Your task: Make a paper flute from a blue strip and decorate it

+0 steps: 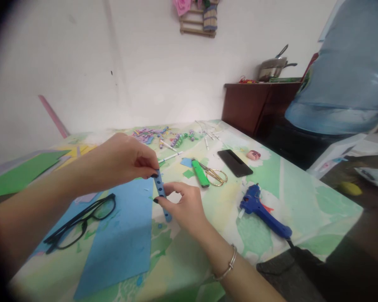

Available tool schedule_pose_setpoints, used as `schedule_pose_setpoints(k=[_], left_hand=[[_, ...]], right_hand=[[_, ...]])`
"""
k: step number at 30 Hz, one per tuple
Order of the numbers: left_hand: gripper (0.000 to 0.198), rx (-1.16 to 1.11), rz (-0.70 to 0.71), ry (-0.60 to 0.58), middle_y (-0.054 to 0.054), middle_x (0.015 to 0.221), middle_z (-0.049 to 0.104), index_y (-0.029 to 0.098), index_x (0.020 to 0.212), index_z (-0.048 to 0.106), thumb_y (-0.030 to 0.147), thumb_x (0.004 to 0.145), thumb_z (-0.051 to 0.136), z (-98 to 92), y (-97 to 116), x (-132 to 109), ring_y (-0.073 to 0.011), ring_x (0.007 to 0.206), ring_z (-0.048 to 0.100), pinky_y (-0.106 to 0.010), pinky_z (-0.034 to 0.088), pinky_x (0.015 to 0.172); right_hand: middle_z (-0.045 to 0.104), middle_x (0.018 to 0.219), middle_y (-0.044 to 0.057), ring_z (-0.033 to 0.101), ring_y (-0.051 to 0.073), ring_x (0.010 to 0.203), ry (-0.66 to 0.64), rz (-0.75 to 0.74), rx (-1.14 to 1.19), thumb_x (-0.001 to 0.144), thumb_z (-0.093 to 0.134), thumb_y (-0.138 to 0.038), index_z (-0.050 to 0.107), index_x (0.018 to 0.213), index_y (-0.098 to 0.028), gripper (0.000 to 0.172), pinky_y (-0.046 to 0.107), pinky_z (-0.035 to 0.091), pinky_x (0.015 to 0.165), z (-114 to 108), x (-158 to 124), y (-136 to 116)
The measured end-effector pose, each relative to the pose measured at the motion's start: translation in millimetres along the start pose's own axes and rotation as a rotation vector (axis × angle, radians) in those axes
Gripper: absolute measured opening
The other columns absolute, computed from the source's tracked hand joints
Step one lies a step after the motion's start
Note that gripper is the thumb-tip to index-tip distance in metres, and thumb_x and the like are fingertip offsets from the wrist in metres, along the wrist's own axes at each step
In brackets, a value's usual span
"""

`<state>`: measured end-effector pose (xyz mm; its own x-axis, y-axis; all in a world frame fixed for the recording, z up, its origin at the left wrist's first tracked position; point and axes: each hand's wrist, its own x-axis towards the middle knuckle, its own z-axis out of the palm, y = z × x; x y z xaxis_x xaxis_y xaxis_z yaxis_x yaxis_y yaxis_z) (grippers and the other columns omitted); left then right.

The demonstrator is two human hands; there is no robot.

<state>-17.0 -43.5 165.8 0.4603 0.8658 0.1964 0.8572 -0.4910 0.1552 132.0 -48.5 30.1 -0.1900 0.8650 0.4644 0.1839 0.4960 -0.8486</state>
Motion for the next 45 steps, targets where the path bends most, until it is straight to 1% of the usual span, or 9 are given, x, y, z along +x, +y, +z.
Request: schedule_pose_setpoints(k=[10, 15, 20, 22, 28, 37, 39, 42, 45], left_hand=[[0.016, -0.021, -0.015, -0.022, 0.005, 0.059, 0.067, 0.025, 0.062, 0.069, 0.021, 0.067, 0.055, -0.8, 1.3, -0.3, -0.0142, 0.058, 0.061, -0.025, 0.039, 0.056], [0.011, 0.074, -0.012, 0.051, 0.003, 0.059, 0.066, 0.024, 0.061, 0.067, 0.024, 0.069, 0.059, 6.9, 4.2, -4.5, -0.0149, 0.059, 0.059, -0.025, 0.036, 0.057], [0.012, 0.129, -0.079, 0.105, 0.002, 0.057, 0.064, 0.024, 0.063, 0.066, 0.026, 0.071, 0.058, 12.9, 10.6, -9.6, -0.0167, 0.060, 0.059, -0.027, 0.035, 0.057], [0.012, 0.154, -0.107, 0.103, 0.001, 0.057, 0.063, 0.023, 0.061, 0.065, 0.025, 0.071, 0.059, 12.7, 15.0, -10.4, -0.0171, 0.060, 0.059, -0.027, 0.034, 0.057], [0.015, 0.210, -0.124, 0.115, -0.001, 0.058, 0.063, 0.020, 0.060, 0.064, 0.023, 0.074, 0.059, 15.0, 18.2, -11.2, -0.0186, 0.060, 0.059, -0.029, 0.033, 0.056], [0.011, 0.095, -0.120, 0.145, -0.001, 0.065, 0.066, 0.021, 0.068, 0.066, 0.025, 0.076, 0.060, 20.8, 6.1, -15.3, -0.0219, 0.069, 0.063, -0.032, 0.041, 0.067], [0.010, 0.014, -0.131, 0.196, -0.002, 0.073, 0.069, 0.021, 0.081, 0.067, 0.028, 0.078, 0.061, 25.8, 3.6, -17.1, -0.0220, 0.073, 0.065, -0.032, 0.044, 0.070], [0.036, -0.145, -0.133, 0.338, -0.005, 0.095, 0.070, 0.021, 0.113, 0.058, 0.037, 0.081, 0.061, 39.7, -4.8, -23.6, -0.0212, 0.082, 0.066, -0.031, 0.048, 0.074], [0.038, -0.323, -0.148, 0.402, -0.007, 0.103, 0.068, 0.019, 0.113, 0.056, 0.041, 0.083, 0.059, 60.5, -17.5, -37.4, -0.0213, 0.088, 0.065, -0.031, 0.051, 0.074]], right_hand=[[0.068, 0.067, -0.001, 0.063, 0.016, 0.066, -0.037, -0.010, 0.042, 0.069, 0.069, -0.014, 0.069, 0.072, -0.021, 0.007, 0.029, 0.051, 0.066, -2.6, 1.8, 2.5], [0.068, 0.070, 0.000, 0.063, 0.016, 0.069, -0.049, -0.009, 0.068, 0.071, 0.069, -0.016, 0.069, 0.075, -0.021, 0.007, 0.031, 0.052, 0.068, -1.3, 3.0, 8.4], [0.073, 0.088, 0.003, 0.067, 0.018, 0.081, -0.089, -0.028, 0.060, 0.069, 0.073, -0.022, 0.069, 0.096, -0.022, 0.027, 0.033, 0.053, 0.077, -2.8, -0.8, 17.3], [0.072, 0.087, 0.003, 0.066, 0.018, 0.081, -0.109, -0.009, -0.019, 0.064, 0.077, -0.022, 0.069, 0.095, -0.022, 0.032, 0.032, 0.053, 0.074, -4.4, -3.2, 19.4], [0.070, 0.078, 0.002, 0.063, 0.018, 0.075, -0.156, 0.037, -0.065, 0.068, 0.072, -0.018, 0.069, 0.078, -0.023, 0.011, 0.028, 0.050, 0.059, -6.7, -7.5, 21.6], [0.067, 0.079, 0.003, 0.059, 0.018, 0.072, -0.219, 0.070, -0.064, 0.072, 0.067, -0.016, 0.071, 0.081, -0.022, 0.011, 0.033, 0.051, 0.066, -5.5, -5.4, 19.7], [0.068, 0.079, 0.004, 0.059, 0.017, 0.070, -0.216, 0.120, 0.020, 0.073, 0.067, -0.018, 0.072, 0.082, -0.021, 0.011, 0.034, 0.052, 0.067, -6.1, -4.1, 19.5], [0.071, 0.086, 0.004, 0.063, 0.017, 0.075, -0.179, 0.225, 0.301, 0.074, 0.068, -0.022, 0.072, 0.088, -0.022, 0.014, 0.034, 0.052, 0.071, -9.3, -1.7, 20.8], [0.071, 0.092, 0.003, 0.063, 0.017, 0.085, -0.129, 0.245, 0.582, 0.074, 0.071, -0.022, 0.072, 0.090, -0.024, 0.016, 0.031, 0.051, 0.075, -12.9, 0.0, 21.0]])
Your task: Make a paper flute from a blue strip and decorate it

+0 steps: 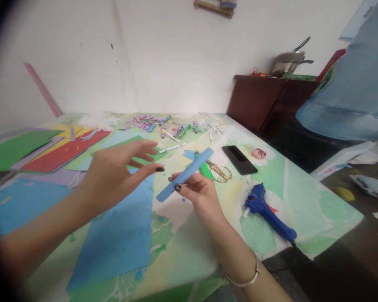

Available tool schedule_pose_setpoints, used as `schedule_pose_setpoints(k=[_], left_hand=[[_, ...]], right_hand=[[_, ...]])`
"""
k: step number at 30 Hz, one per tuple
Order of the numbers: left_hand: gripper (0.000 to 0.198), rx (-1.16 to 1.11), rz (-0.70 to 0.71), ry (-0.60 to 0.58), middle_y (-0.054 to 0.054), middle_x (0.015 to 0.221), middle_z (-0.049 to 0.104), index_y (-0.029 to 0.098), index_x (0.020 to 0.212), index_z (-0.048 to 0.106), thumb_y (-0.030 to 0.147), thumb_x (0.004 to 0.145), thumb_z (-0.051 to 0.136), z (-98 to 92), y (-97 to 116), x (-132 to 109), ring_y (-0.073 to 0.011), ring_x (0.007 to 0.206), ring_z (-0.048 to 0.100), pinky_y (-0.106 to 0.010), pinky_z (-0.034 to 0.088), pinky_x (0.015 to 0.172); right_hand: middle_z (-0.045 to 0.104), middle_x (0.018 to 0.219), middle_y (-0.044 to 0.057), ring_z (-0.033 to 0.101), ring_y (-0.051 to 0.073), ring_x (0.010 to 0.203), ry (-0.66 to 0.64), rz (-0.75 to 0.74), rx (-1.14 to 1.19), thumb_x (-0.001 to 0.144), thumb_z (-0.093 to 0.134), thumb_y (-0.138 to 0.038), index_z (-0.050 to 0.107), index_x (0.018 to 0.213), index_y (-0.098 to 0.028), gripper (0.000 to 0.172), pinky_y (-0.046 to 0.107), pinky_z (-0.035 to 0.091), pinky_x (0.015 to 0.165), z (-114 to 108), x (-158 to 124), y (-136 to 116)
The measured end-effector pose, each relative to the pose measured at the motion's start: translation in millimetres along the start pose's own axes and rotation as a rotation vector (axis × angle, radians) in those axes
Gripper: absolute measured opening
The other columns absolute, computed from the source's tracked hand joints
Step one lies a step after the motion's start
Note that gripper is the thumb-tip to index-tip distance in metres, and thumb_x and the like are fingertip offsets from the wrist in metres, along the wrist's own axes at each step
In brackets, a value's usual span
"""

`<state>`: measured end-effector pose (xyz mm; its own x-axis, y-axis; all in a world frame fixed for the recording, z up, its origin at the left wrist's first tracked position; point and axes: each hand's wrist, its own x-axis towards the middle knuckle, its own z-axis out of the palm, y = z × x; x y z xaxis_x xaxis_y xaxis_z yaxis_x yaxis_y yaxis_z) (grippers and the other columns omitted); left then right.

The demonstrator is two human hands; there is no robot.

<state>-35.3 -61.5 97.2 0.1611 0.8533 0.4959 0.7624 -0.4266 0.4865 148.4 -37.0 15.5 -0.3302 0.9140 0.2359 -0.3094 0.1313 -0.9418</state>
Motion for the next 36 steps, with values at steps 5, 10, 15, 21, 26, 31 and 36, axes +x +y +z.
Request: schedule_pose_setpoints(k=[5, 10, 15, 21, 26, 31, 36], left_hand=[[0.042, -0.733, -0.329, -0.282, -0.008, 0.113, 0.063, 0.021, 0.106, 0.050, 0.035, 0.073, 0.072, 18.3, -28.1, -38.1, -0.0223, 0.096, 0.065, -0.035, 0.056, 0.077], [0.034, -1.104, -0.340, -0.271, -0.006, 0.124, 0.056, 0.022, 0.098, 0.050, 0.020, 0.074, 0.074, 32.4, -32.2, -59.2, -0.0176, 0.096, 0.063, -0.033, 0.054, 0.082], [0.021, -1.195, -0.408, -0.277, -0.007, 0.101, 0.069, 0.018, 0.101, 0.059, 0.026, 0.082, 0.065, 32.2, -35.3, -57.8, -0.0167, 0.083, 0.067, -0.028, 0.054, 0.074], [0.017, -1.114, -0.577, -0.475, -0.005, 0.077, 0.074, 0.012, 0.088, 0.073, 0.023, 0.074, 0.072, 28.7, -39.7, -55.4, -0.0123, 0.067, 0.067, -0.021, 0.054, 0.067], [0.016, -1.103, -0.612, -0.504, -0.005, 0.076, 0.075, 0.015, 0.086, 0.075, 0.017, 0.070, 0.074, 29.5, -38.5, -55.0, -0.0120, 0.064, 0.067, -0.019, 0.053, 0.064], [0.020, -1.089, -0.584, -0.493, -0.006, 0.079, 0.076, 0.016, 0.090, 0.076, 0.017, 0.070, 0.073, 33.6, -39.6, -56.1, -0.0134, 0.068, 0.069, -0.020, 0.054, 0.065], [0.022, -1.037, -0.531, -0.430, -0.006, 0.083, 0.076, 0.014, 0.094, 0.075, 0.020, 0.074, 0.067, 37.1, -39.1, -60.4, -0.0145, 0.069, 0.069, -0.020, 0.055, 0.064]], right_hand=[[0.069, 0.092, 0.002, 0.058, 0.013, 0.078, -0.035, 0.020, 0.218, 0.070, 0.075, -0.021, 0.072, 0.086, -0.023, 0.016, 0.025, 0.046, 0.067, 4.4, -1.3, -3.9], [0.065, 0.090, 0.003, 0.050, 0.010, 0.066, -0.123, 0.072, 0.277, 0.069, 0.077, -0.024, 0.069, 0.085, -0.022, 0.018, 0.026, 0.042, 0.062, 8.8, -1.7, -2.2], [0.063, 0.089, 0.002, 0.051, 0.010, 0.066, -0.179, 0.141, 0.337, 0.070, 0.075, -0.021, 0.065, 0.085, -0.021, 0.019, 0.025, 0.042, 0.064, 9.5, -1.8, -0.5], [0.063, 0.085, 0.001, 0.054, 0.011, 0.070, -0.234, 0.183, 0.351, 0.072, 0.074, -0.019, 0.062, 0.087, -0.021, 0.019, 0.024, 0.042, 0.064, 12.8, -2.9, 0.3], [0.063, 0.088, 0.001, 0.056, 0.012, 0.073, -0.249, 0.190, 0.316, 0.072, 0.073, -0.020, 0.061, 0.089, -0.022, 0.021, 0.026, 0.045, 0.066, 13.6, -4.9, 2.2], [0.063, 0.093, 0.003, 0.058, 0.012, 0.072, -0.277, 0.139, 0.214, 0.076, 0.071, -0.022, 0.060, 0.093, -0.021, 0.021, 0.027, 0.048, 0.065, 14.4, -5.3, 6.4], [0.065, 0.093, 0.005, 0.060, 0.013, 0.075, -0.290, 0.114, 0.075, 0.082, 0.067, -0.026, 0.059, 0.097, -0.019, 0.018, 0.026, 0.050, 0.067, 13.8, -4.7, 13.3]])
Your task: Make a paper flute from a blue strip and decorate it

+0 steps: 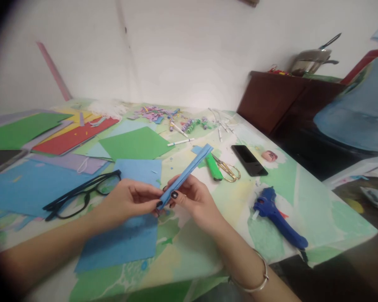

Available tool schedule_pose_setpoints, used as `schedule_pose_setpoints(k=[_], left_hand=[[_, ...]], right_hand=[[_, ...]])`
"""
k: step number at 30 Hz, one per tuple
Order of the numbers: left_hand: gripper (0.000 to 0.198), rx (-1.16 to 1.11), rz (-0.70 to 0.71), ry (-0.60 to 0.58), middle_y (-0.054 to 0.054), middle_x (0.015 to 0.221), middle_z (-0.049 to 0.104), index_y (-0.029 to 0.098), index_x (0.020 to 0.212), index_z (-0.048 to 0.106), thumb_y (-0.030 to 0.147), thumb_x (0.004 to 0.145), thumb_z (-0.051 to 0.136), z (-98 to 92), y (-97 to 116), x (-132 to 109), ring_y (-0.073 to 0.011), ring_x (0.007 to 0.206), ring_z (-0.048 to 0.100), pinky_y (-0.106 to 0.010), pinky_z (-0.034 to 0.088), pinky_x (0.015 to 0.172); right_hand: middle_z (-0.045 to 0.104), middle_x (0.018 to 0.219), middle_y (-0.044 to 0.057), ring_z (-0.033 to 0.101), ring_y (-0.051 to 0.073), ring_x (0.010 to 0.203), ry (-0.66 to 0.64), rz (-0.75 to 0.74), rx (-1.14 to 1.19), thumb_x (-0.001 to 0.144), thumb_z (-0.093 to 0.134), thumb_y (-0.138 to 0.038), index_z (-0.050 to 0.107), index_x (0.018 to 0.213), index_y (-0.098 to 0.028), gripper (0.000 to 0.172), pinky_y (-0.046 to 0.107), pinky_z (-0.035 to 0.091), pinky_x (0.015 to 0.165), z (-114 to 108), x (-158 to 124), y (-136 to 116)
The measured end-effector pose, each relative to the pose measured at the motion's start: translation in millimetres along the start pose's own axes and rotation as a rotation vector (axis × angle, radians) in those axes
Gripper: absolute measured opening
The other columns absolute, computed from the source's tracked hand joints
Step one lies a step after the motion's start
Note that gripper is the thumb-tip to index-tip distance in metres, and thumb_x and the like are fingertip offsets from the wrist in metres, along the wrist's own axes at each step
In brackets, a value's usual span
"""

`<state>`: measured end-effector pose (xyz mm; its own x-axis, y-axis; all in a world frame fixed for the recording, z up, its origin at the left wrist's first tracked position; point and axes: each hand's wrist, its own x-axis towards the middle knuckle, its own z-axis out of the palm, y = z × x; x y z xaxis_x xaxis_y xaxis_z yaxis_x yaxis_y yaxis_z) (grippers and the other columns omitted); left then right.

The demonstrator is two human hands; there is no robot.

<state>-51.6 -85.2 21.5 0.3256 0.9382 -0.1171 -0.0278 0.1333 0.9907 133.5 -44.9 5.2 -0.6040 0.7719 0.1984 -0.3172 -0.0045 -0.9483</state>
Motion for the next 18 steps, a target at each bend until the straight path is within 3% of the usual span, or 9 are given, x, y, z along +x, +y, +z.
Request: schedule_pose_setpoints(k=[3, 9, 18], left_hand=[[0.024, 0.079, 0.005, 0.041, -0.006, 0.084, 0.075, 0.013, 0.097, 0.074, 0.020, 0.075, 0.065, 2.4, -0.1, -1.7, -0.0137, 0.062, 0.068, -0.021, 0.055, 0.060], [0.024, 0.115, 0.047, 0.058, -0.005, 0.085, 0.076, 0.015, 0.097, 0.075, 0.021, 0.078, 0.061, 4.4, -0.7, -2.6, -0.0168, 0.074, 0.071, -0.025, 0.057, 0.073], [0.023, 0.194, 0.167, 0.061, -0.005, 0.096, 0.075, 0.018, 0.099, 0.074, 0.024, 0.081, 0.060, 6.3, -1.4, -4.8, -0.0197, 0.084, 0.070, -0.029, 0.057, 0.077]], right_hand=[[0.065, 0.092, 0.005, 0.061, 0.012, 0.074, 0.030, 0.003, -0.038, 0.082, 0.066, -0.027, 0.058, 0.098, -0.019, 0.020, 0.026, 0.051, 0.066, 0.4, 0.1, 2.5], [0.064, 0.090, 0.004, 0.060, 0.012, 0.072, 0.062, 0.002, -0.076, 0.083, 0.065, -0.031, 0.056, 0.099, -0.020, 0.021, 0.027, 0.051, 0.067, 1.1, 0.4, 3.1], [0.062, 0.088, 0.004, 0.058, 0.012, 0.069, 0.113, -0.022, -0.079, 0.085, 0.062, -0.032, 0.056, 0.099, -0.019, 0.020, 0.027, 0.049, 0.064, 1.0, 0.8, 4.0]])
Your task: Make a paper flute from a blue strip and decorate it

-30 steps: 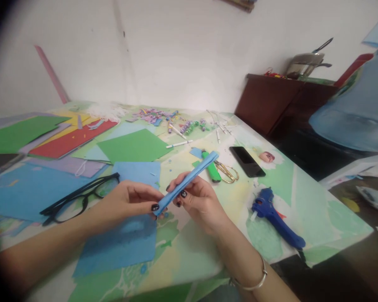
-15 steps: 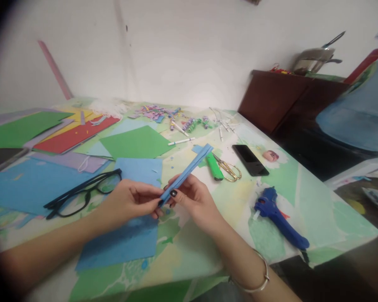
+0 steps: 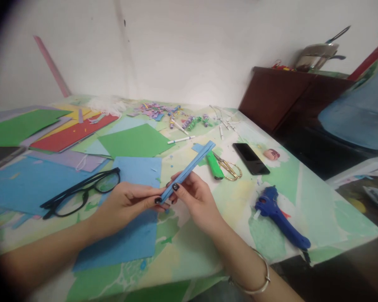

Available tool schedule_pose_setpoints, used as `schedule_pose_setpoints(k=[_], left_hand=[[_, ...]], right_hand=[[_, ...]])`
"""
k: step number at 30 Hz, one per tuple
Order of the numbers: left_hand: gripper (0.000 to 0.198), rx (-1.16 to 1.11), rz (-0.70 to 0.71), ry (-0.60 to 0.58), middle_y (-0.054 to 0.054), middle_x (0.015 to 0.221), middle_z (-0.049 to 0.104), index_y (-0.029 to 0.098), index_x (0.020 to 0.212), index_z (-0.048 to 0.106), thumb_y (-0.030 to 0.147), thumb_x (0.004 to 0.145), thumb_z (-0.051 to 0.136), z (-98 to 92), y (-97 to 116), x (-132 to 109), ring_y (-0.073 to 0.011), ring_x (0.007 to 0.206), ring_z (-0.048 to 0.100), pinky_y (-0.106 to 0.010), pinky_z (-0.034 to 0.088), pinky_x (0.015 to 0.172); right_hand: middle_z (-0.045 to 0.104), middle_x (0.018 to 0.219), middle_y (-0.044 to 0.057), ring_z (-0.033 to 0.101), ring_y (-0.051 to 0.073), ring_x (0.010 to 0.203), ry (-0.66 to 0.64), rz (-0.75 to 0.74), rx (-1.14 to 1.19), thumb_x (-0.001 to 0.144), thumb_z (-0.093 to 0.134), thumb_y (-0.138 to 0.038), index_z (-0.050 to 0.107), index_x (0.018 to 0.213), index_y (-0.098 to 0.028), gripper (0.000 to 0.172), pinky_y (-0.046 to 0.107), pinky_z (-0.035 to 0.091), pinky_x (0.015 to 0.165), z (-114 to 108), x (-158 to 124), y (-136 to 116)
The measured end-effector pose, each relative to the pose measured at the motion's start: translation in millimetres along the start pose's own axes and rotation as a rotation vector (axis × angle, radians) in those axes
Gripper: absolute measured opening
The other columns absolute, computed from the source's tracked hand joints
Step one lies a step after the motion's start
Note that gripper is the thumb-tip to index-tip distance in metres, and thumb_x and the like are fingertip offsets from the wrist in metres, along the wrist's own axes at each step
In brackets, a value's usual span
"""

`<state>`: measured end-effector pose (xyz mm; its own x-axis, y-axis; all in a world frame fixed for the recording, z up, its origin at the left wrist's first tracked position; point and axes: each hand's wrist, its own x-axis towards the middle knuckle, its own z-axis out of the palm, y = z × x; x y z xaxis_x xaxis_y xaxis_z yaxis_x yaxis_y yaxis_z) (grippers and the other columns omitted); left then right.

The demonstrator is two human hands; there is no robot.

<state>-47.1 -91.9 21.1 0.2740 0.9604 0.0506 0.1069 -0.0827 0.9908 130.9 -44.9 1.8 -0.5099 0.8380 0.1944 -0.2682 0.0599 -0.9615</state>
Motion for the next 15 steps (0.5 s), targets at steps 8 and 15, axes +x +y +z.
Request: schedule_pose_setpoints(k=[8, 15], left_hand=[[0.023, 0.207, 0.082, 0.117, -0.005, 0.092, 0.076, 0.019, 0.099, 0.074, 0.022, 0.082, 0.059, 6.9, -4.0, -4.3, -0.0183, 0.078, 0.071, -0.027, 0.056, 0.074], [0.018, -0.072, -0.091, 0.234, -0.005, 0.077, 0.076, 0.014, 0.086, 0.076, 0.023, 0.071, 0.070, 14.8, 1.4, -2.4, -0.0194, 0.070, 0.071, -0.027, 0.058, 0.069]], right_hand=[[0.061, 0.082, 0.002, 0.059, 0.011, 0.066, 0.015, 0.000, -0.017, 0.084, 0.063, -0.032, 0.056, 0.098, -0.018, 0.021, 0.026, 0.049, 0.062, 2.4, -0.2, -1.3], [0.063, 0.081, 0.001, 0.061, 0.014, 0.072, 0.049, 0.067, 0.032, 0.069, 0.078, -0.027, 0.055, 0.091, -0.021, 0.033, 0.029, 0.052, 0.066, 5.6, 0.5, -2.3]])
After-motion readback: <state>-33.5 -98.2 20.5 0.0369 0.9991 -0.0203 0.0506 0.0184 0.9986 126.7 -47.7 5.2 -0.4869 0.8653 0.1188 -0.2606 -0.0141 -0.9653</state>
